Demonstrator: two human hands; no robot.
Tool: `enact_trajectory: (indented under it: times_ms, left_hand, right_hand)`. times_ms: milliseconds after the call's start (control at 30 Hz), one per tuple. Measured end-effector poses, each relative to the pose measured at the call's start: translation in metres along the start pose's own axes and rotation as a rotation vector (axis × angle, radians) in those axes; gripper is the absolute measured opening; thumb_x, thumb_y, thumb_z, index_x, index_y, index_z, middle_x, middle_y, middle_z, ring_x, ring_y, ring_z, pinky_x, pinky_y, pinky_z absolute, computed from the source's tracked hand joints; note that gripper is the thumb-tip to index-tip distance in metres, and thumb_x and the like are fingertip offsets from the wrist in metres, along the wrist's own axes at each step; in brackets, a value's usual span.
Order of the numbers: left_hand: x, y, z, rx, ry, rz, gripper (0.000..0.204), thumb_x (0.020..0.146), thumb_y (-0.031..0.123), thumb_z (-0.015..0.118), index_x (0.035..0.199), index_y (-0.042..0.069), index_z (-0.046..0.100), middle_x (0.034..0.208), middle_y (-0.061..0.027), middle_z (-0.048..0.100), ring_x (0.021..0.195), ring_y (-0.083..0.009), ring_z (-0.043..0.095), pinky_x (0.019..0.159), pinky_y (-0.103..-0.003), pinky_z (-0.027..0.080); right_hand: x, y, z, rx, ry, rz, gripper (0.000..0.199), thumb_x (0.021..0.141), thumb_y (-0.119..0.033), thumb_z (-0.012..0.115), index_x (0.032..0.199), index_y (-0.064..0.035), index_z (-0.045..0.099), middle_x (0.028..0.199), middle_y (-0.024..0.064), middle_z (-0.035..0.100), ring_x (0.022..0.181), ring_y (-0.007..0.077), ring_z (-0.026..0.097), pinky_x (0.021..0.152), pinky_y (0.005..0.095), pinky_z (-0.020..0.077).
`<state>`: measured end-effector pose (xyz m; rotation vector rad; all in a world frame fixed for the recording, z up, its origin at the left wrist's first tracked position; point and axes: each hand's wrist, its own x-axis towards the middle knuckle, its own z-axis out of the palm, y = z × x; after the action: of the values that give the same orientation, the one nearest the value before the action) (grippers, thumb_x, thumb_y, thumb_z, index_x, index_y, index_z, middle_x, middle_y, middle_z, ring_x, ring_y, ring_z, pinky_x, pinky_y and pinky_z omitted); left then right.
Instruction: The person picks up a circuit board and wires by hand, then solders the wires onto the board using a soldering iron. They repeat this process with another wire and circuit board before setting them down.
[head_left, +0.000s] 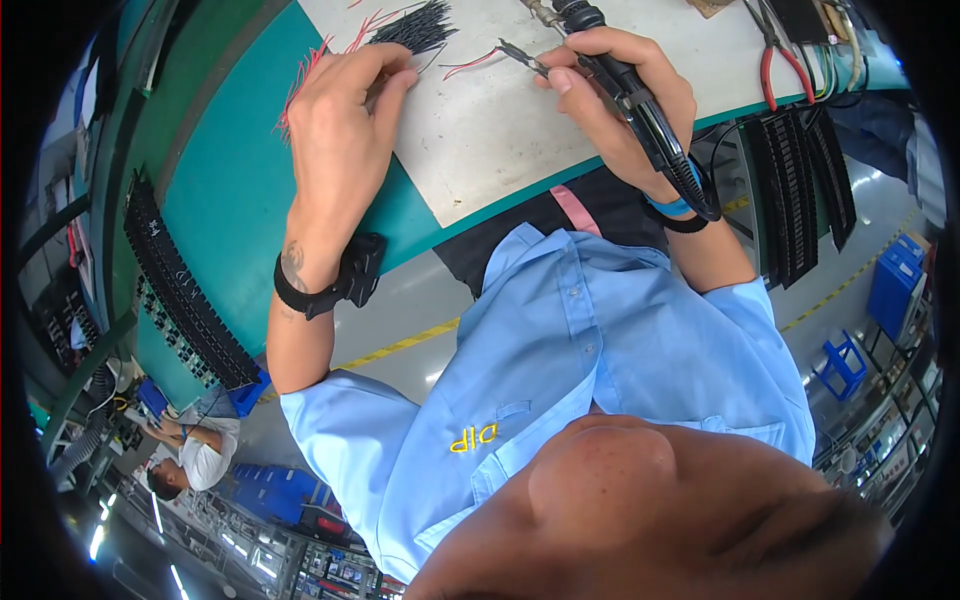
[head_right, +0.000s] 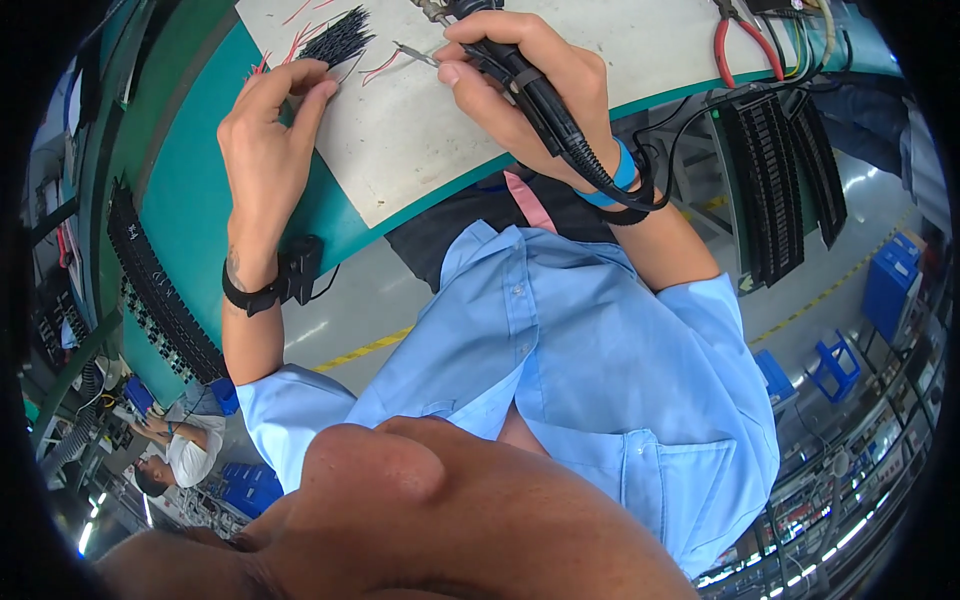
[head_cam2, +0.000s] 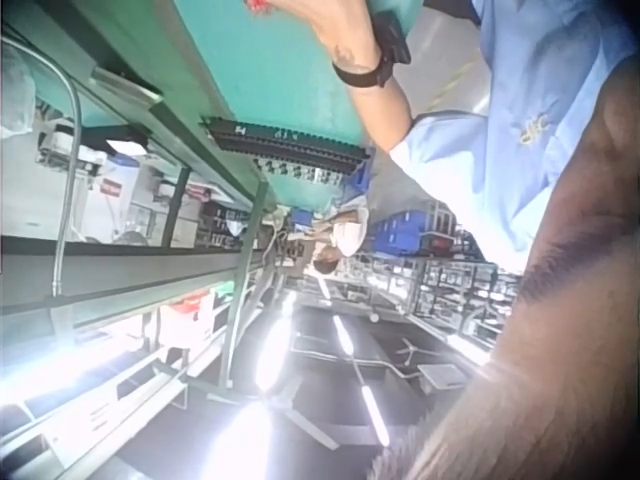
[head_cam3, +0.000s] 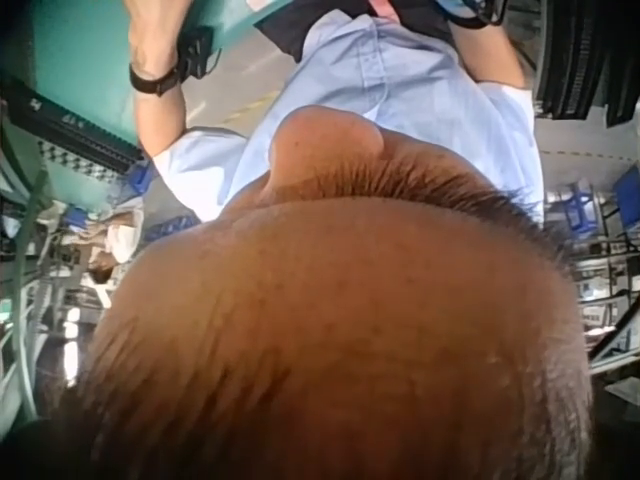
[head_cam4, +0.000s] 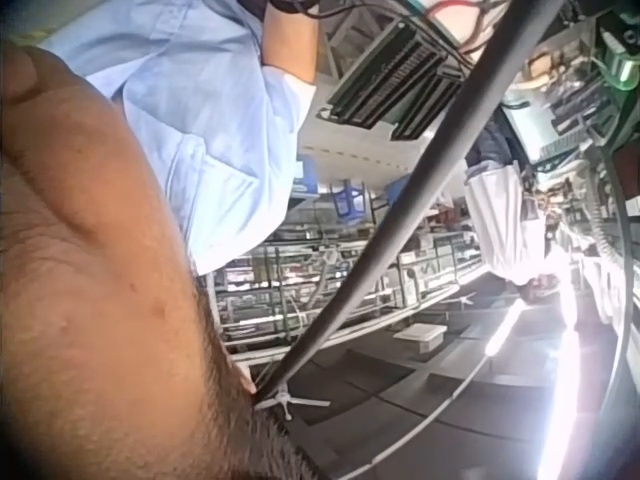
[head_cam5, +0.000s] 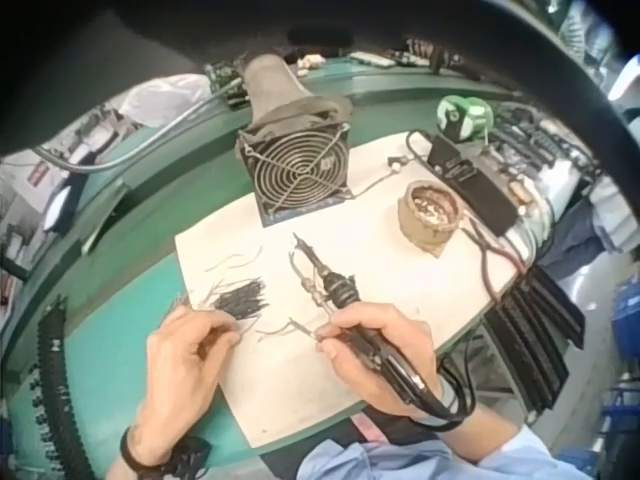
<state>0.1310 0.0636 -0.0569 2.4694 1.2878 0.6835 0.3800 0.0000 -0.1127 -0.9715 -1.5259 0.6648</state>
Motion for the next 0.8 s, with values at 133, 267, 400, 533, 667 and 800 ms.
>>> enact_trajectory:
  times_ms: [133,267,400,533,667,800]
  left_hand:
    - [0.007,-0.001,0.006,0.014,0.05,0.022,0.015,0.086,0.004,0.077,0.101,0.003,0.075,0.087,-0.009,0.075,0.082,-0.0252,0.069,0.075,-0.034,0.054]
    - [0.012,-0.004,0.009,0.037,0.07,0.021,0.019,0.088,0.006,0.078,0.106,0.005,0.076,0.092,-0.0075,0.078,0.081,-0.0196,0.071,0.079,-0.03,0.055]
    - [0.015,-0.003,0.009,0.018,0.116,-0.018,0.018,0.087,0.006,0.078,0.104,0.004,0.076,0.09,-0.0088,0.077,0.079,-0.0229,0.072,0.077,-0.032,0.055]
    - [0.02,0.002,0.009,-0.007,0.121,-0.031,0.016,0.085,0.004,0.077,0.101,0.003,0.075,0.087,-0.0112,0.075,0.079,-0.0292,0.07,0.076,-0.038,0.056]
    - [0.025,-0.001,0.01,0.071,0.083,0.061,0.016,0.086,0.004,0.076,0.102,0.003,0.074,0.088,-0.012,0.074,0.081,-0.0304,0.069,0.075,-0.04,0.055]
    - [0.027,-0.005,0.014,0.157,0.074,0.146,0.014,0.089,0.005,0.074,0.102,0.002,0.074,0.09,-0.0119,0.072,0.084,-0.0305,0.066,0.076,-0.04,0.054]
  right_hand:
    - [-0.001,0.002,0.001,0.034,0.007,0.023,0.032,0.094,0.003,0.071,0.123,0.0003,0.058,0.1,0.0175,0.076,0.089,0.0229,0.078,0.073,0.0286,0.0627]
    - [0.0,0.002,0.002,-0.038,0.008,-0.031,0.032,0.094,0.004,0.07,0.123,0.0005,0.058,0.1,0.0176,0.076,0.09,0.024,0.078,0.076,0.03,0.0631]
    - [-0.001,0.001,0.003,-0.033,0.014,-0.026,0.032,0.093,0.005,0.07,0.123,0.0006,0.058,0.1,0.0177,0.076,0.092,0.0253,0.078,0.077,0.0309,0.0632]
    - [0.0,0.001,0.003,-0.041,0.014,-0.044,0.032,0.093,0.006,0.07,0.123,0.0007,0.058,0.1,0.0179,0.076,0.093,0.0257,0.078,0.078,0.031,0.0631]
    - [0.001,-0.002,0.004,-0.015,0.021,-0.013,0.032,0.093,0.005,0.07,0.122,0.0008,0.058,0.1,0.018,0.077,0.094,0.0255,0.078,0.078,0.0307,0.0629]
    - [0.0,-0.001,0.005,-0.03,0.019,-0.033,0.032,0.092,0.005,0.07,0.122,0.001,0.058,0.1,0.0182,0.077,0.094,0.0252,0.078,0.079,0.0303,0.0627]
